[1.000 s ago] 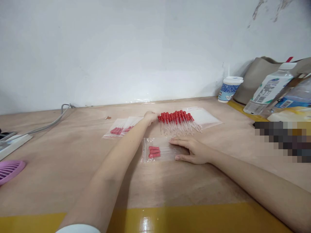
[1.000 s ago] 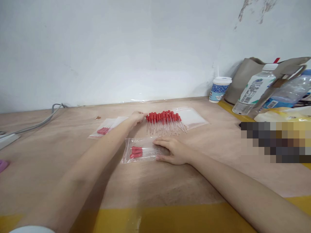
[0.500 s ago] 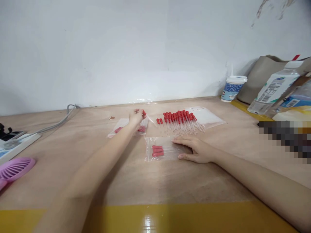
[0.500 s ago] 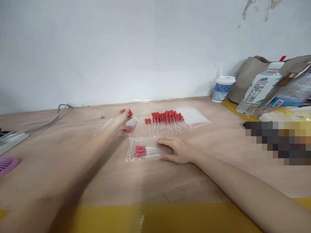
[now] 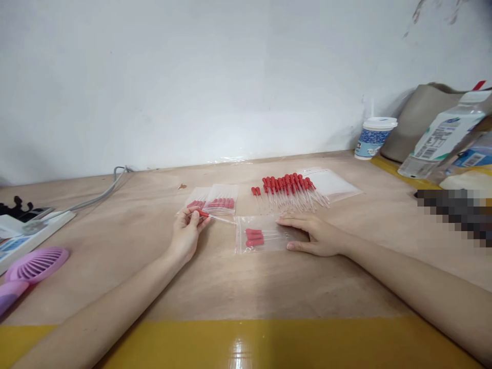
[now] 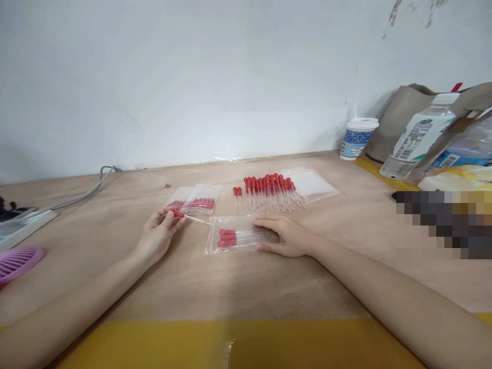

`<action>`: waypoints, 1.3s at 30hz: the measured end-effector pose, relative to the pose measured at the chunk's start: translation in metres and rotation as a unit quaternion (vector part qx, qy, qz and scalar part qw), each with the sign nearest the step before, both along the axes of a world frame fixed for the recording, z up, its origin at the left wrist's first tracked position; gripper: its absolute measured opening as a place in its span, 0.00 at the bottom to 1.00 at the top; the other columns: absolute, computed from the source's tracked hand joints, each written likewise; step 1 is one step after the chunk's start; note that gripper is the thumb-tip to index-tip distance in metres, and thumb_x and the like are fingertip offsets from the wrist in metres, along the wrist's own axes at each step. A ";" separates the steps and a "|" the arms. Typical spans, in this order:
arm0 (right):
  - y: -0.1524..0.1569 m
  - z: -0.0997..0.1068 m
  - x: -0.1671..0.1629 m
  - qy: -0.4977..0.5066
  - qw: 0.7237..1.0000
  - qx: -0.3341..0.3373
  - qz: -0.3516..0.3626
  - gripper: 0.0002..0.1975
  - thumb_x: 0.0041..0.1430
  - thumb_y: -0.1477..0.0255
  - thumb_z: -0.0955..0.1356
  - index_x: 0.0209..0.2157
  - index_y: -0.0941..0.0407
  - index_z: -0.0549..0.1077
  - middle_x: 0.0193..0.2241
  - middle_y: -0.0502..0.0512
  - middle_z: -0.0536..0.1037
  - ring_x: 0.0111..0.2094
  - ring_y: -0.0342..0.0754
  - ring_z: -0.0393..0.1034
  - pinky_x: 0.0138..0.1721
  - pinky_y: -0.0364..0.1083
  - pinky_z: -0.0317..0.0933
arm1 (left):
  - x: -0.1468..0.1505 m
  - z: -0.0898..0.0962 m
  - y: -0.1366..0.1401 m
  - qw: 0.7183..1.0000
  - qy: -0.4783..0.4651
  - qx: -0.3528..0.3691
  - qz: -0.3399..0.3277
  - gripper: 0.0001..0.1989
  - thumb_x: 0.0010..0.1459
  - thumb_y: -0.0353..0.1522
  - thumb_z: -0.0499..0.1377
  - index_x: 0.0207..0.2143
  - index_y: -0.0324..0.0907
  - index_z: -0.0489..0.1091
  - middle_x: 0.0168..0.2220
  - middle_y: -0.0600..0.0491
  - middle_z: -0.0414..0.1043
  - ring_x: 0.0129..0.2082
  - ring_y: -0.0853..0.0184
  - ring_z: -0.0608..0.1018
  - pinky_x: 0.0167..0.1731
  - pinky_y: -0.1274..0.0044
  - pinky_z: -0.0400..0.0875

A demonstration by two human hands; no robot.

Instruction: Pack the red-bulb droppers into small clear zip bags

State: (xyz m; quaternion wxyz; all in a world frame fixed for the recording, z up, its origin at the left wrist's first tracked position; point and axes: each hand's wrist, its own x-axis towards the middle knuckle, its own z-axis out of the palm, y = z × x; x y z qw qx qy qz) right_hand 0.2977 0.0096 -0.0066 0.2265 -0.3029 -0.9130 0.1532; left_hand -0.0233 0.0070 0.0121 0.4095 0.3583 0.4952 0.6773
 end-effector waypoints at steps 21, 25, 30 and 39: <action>0.000 0.001 -0.002 0.007 1.000 0.012 0.008 0.30 0.54 0.57 0.66 0.55 0.58 0.64 0.52 0.63 0.69 0.53 0.55 0.63 0.53 0.55 0.59 | 0.036 -0.001 -0.015 0.956 0.209 -0.043 -0.203 0.17 0.38 0.37 0.68 0.28 0.38 0.69 0.26 0.55 0.73 0.28 0.70 0.74 0.36 0.75 0.69; 0.000 0.002 -0.002 -0.001 1.000 0.002 0.001 0.30 0.55 0.57 0.66 0.55 0.59 0.64 0.53 0.63 0.68 0.53 0.54 0.63 0.54 0.55 0.58 | 0.039 -0.002 -0.010 0.951 0.235 -0.039 -0.196 0.16 0.39 0.37 0.67 0.26 0.39 0.66 0.26 0.55 0.72 0.26 0.71 0.74 0.32 0.77 0.69; 0.000 0.002 -0.001 -0.003 1.000 -0.003 0.001 0.30 0.55 0.57 0.66 0.55 0.59 0.64 0.53 0.62 0.68 0.53 0.54 0.63 0.54 0.55 0.58 | 0.037 -0.007 -0.010 0.941 0.267 -0.034 -0.204 0.14 0.41 0.35 0.65 0.26 0.39 0.64 0.27 0.55 0.71 0.27 0.71 0.74 0.33 0.77 0.69; -0.001 0.003 -0.002 0.010 1.000 0.006 0.013 0.29 0.55 0.58 0.66 0.55 0.56 0.64 0.53 0.62 0.68 0.54 0.55 0.62 0.54 0.55 0.58 | 0.034 -0.012 -0.013 0.907 0.322 0.008 -0.269 0.11 0.48 0.31 0.61 0.34 0.41 0.62 0.33 0.53 0.70 0.34 0.69 0.74 0.37 0.75 0.68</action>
